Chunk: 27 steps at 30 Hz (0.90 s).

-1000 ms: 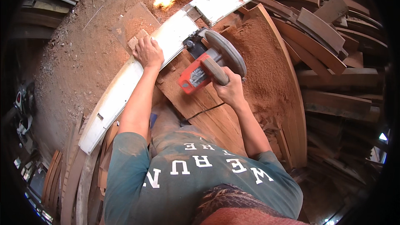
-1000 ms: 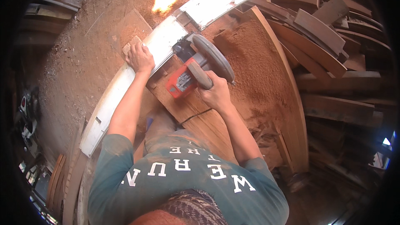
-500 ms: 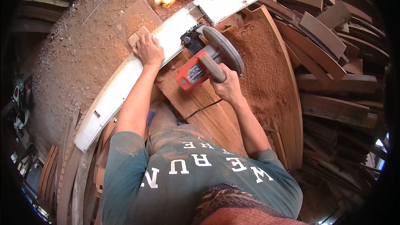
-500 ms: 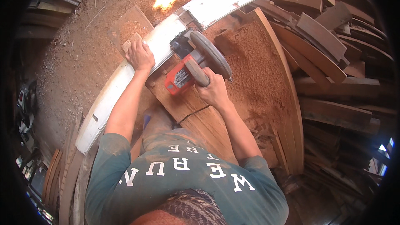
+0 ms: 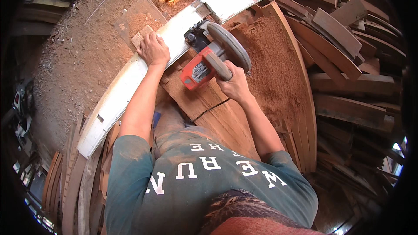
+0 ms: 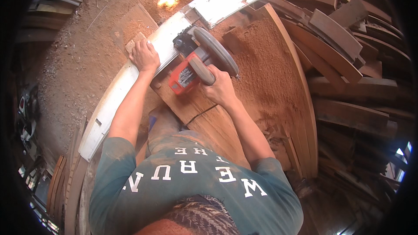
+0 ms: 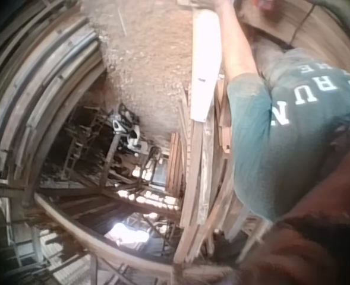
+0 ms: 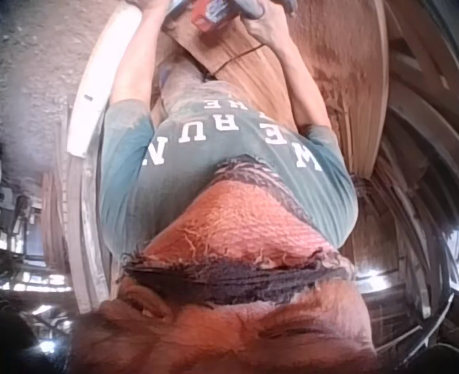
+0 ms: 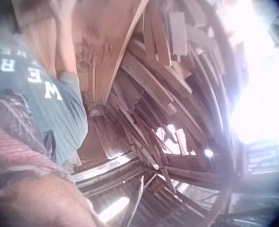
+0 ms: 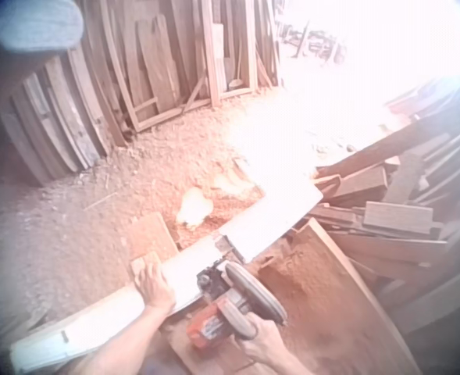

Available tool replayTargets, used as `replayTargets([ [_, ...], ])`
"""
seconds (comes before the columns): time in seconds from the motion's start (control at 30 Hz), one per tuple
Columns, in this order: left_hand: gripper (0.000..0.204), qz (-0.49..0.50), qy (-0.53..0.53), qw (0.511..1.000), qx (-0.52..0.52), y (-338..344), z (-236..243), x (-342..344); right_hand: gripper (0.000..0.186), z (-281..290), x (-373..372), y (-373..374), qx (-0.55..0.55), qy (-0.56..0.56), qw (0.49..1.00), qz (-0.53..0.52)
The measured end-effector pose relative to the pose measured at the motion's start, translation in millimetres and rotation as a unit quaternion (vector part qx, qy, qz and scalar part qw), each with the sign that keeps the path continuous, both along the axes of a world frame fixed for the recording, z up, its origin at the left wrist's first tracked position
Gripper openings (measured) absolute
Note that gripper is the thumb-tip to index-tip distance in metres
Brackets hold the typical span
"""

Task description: The person measures and marks a long white wooden plank with a tape measure and pencil. They then use a circular saw to cut the plank into smaller sections. The person also measures and stacks other wooden planks against a wall.

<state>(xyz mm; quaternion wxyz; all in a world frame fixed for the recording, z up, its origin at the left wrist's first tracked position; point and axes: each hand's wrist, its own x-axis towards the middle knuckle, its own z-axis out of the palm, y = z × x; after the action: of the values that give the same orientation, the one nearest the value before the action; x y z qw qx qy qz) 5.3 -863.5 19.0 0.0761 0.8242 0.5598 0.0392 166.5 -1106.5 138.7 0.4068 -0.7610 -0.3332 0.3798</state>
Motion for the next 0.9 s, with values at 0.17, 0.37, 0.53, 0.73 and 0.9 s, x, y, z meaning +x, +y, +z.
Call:
replayTargets([
  [0.17,0.033,-0.003,-0.010,1.000,0.000,-1.7,-0.7,-1.1,0.015,0.1,-1.5,8.9,0.018,-0.006,1.000,-0.004],
  [0.37,0.031,-0.003,-0.018,1.000,-0.013,-0.2,1.3,-1.0,0.017,0.4,1.0,21.9,0.019,0.019,1.000,0.000],
  [0.53,0.034,-0.009,-0.023,1.000,-0.011,0.9,1.1,-3.2,0.021,4.9,5.4,37.0,0.010,0.009,1.000,0.018],
  [0.73,0.030,-0.007,-0.032,0.999,-0.005,5.5,-5.0,-4.9,0.016,-1.2,5.7,54.7,0.026,0.013,0.999,0.015],
  [0.9,0.030,-0.030,-0.033,0.999,-0.026,12.2,-4.7,-8.5,0.016,-0.4,9.4,61.1,0.021,0.019,0.999,0.016],
])
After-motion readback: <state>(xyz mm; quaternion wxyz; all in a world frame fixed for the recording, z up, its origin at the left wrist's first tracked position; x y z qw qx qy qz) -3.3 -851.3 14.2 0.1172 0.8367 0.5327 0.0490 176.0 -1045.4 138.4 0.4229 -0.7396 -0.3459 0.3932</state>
